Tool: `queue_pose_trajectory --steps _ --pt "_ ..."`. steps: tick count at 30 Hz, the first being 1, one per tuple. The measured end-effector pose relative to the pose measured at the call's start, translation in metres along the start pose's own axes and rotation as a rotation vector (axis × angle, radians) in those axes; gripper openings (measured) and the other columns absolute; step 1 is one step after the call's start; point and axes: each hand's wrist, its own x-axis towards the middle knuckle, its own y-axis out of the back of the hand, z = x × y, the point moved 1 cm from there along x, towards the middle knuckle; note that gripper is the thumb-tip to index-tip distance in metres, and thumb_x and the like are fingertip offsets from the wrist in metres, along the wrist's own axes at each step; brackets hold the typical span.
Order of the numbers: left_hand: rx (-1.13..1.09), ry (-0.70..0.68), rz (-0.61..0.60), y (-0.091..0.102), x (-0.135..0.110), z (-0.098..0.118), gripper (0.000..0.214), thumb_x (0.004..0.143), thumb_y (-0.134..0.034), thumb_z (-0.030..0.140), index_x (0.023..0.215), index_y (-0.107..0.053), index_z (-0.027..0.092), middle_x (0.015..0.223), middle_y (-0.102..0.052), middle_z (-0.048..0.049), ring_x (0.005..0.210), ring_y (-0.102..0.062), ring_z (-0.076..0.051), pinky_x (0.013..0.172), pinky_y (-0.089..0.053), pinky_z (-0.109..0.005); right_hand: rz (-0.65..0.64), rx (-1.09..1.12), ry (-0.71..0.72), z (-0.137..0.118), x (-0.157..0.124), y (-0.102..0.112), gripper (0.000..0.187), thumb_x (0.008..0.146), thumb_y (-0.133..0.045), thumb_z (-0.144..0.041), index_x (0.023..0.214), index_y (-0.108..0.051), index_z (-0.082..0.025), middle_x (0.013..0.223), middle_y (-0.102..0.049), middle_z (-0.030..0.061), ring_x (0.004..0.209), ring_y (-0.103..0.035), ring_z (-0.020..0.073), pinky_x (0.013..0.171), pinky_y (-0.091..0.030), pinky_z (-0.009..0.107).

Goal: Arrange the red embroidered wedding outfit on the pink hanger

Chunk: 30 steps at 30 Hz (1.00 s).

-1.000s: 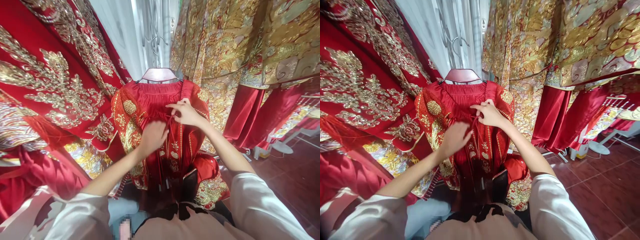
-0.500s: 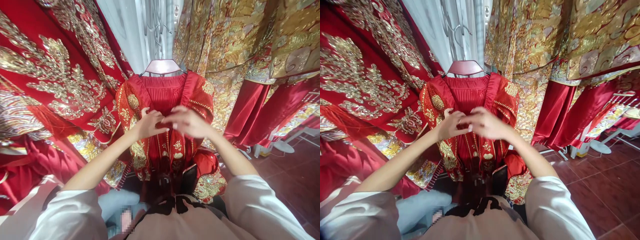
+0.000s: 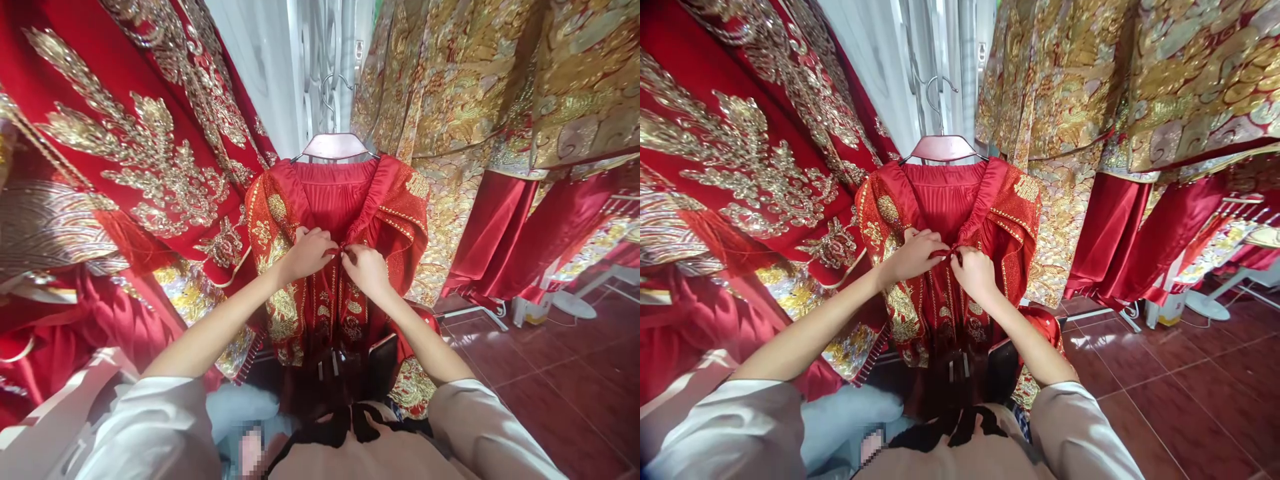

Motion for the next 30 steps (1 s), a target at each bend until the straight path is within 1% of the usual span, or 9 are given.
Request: queue_pose_trajectory --steps 3,6,9,12,17,23,25,27,30 --pt "-0.035 -0.011 0.004 0.002 -0.003 -0.002 0.028 0.090 -0.041 0.022 0.093 -0.069 0.019 0.089 -0.056 -0.0073 0.089 -0.048 -0.023 0.081 -0.029 -0.041 -0.012 0.005 -0.003 -0.004 0.000 -0.005 0.026 0.087 -0.048 -0.028 0.098 -0.069 -0.019 0.088 -0.071 0.0072 0.077 -0.065 0.0191 0.069 -0.045 0.027" --pt "-0.078 -0.013 0.016 0.002 -0.005 -0.005 0.028 0.090 -0.042 0.023 0.091 -0.070 0.020 0.093 -0.056 -0.0069 0.091 -0.048 -0.023 0.080 -0.029 -0.039 0.095 0.156 0.008 0.000 0.003 -0.015 0.024 0.088 -0.047 -0.026 0.090 -0.070 -0.017 0.084 -0.071 0.0065 0.071 -0.063 0.0170 0.068 -0.044 0.026" --pt "-0.106 -0.059 0.035 0.002 -0.008 -0.006 0.030 0.092 -0.039 0.023 0.096 -0.069 0.022 0.100 -0.060 -0.0058 0.093 -0.048 -0.022 0.081 -0.029 -0.038 0.163 0.264 0.014 0.004 0.002 -0.022 0.021 0.086 -0.049 -0.025 0.079 -0.067 -0.016 0.072 -0.068 0.0037 0.061 -0.058 0.0141 0.062 -0.042 0.024" --pt "-0.009 -0.083 0.130 0.006 -0.014 -0.002 0.033 0.093 -0.035 0.021 0.100 -0.067 0.024 0.101 -0.065 -0.0042 0.092 -0.049 -0.022 0.085 -0.027 -0.042 0.183 0.170 0.067 0.006 -0.006 -0.027 0.021 0.087 -0.046 -0.023 0.077 -0.064 -0.016 0.071 -0.066 0.0042 0.063 -0.058 0.0152 0.061 -0.041 0.025" --pt "0.149 -0.020 0.319 0.022 -0.028 0.000 0.035 0.091 -0.034 0.015 0.099 -0.067 0.025 0.100 -0.069 -0.0036 0.088 -0.050 -0.023 0.083 -0.026 -0.046 0.138 -0.018 0.192 0.015 -0.032 -0.042 0.027 0.089 -0.038 -0.020 0.077 -0.062 -0.016 0.078 -0.067 0.0085 0.071 -0.059 0.0183 0.064 -0.041 0.026" --pt "0.198 -0.041 0.498 0.028 -0.038 -0.023 0.033 0.090 -0.036 0.016 0.099 -0.065 0.029 0.098 -0.070 -0.0022 0.082 -0.051 -0.021 0.078 -0.028 -0.045 0.120 0.070 0.221 0.026 -0.058 -0.065 0.028 0.087 -0.039 -0.018 0.071 -0.062 -0.017 0.069 -0.066 0.0079 0.065 -0.059 0.0179 0.065 -0.044 0.027" --pt "0.224 -0.013 0.580 0.034 -0.041 -0.033 0.031 0.091 -0.037 0.018 0.100 -0.063 0.029 0.100 -0.070 -0.0011 0.085 -0.051 -0.021 0.078 -0.028 -0.045 0.112 0.141 0.195 0.027 -0.065 -0.072 0.026 0.085 -0.041 -0.017 0.069 -0.061 -0.018 0.067 -0.065 0.0076 0.064 -0.059 0.0180 0.065 -0.044 0.028" --pt "0.239 0.075 0.675 0.043 -0.046 -0.041 0.027 0.092 -0.038 0.022 0.105 -0.061 0.030 0.108 -0.068 0.0019 0.092 -0.049 -0.023 0.082 -0.027 -0.047 0.089 0.244 0.132 0.029 -0.070 -0.076 0.026 0.084 -0.042 -0.018 0.066 -0.060 -0.019 0.066 -0.065 0.0066 0.061 -0.058 0.0172 0.063 -0.045 0.028" --pt "0.177 0.178 0.694 0.055 -0.051 -0.043 0.024 0.094 -0.040 0.029 0.109 -0.059 0.031 0.117 -0.064 0.0061 0.102 -0.046 -0.025 0.089 -0.023 -0.050 0.079 0.458 -0.002 0.028 -0.071 -0.075 0.024 0.082 -0.045 -0.025 0.062 -0.058 -0.020 0.059 -0.060 0.0027 0.053 -0.052 0.0140 0.056 -0.042 0.027"
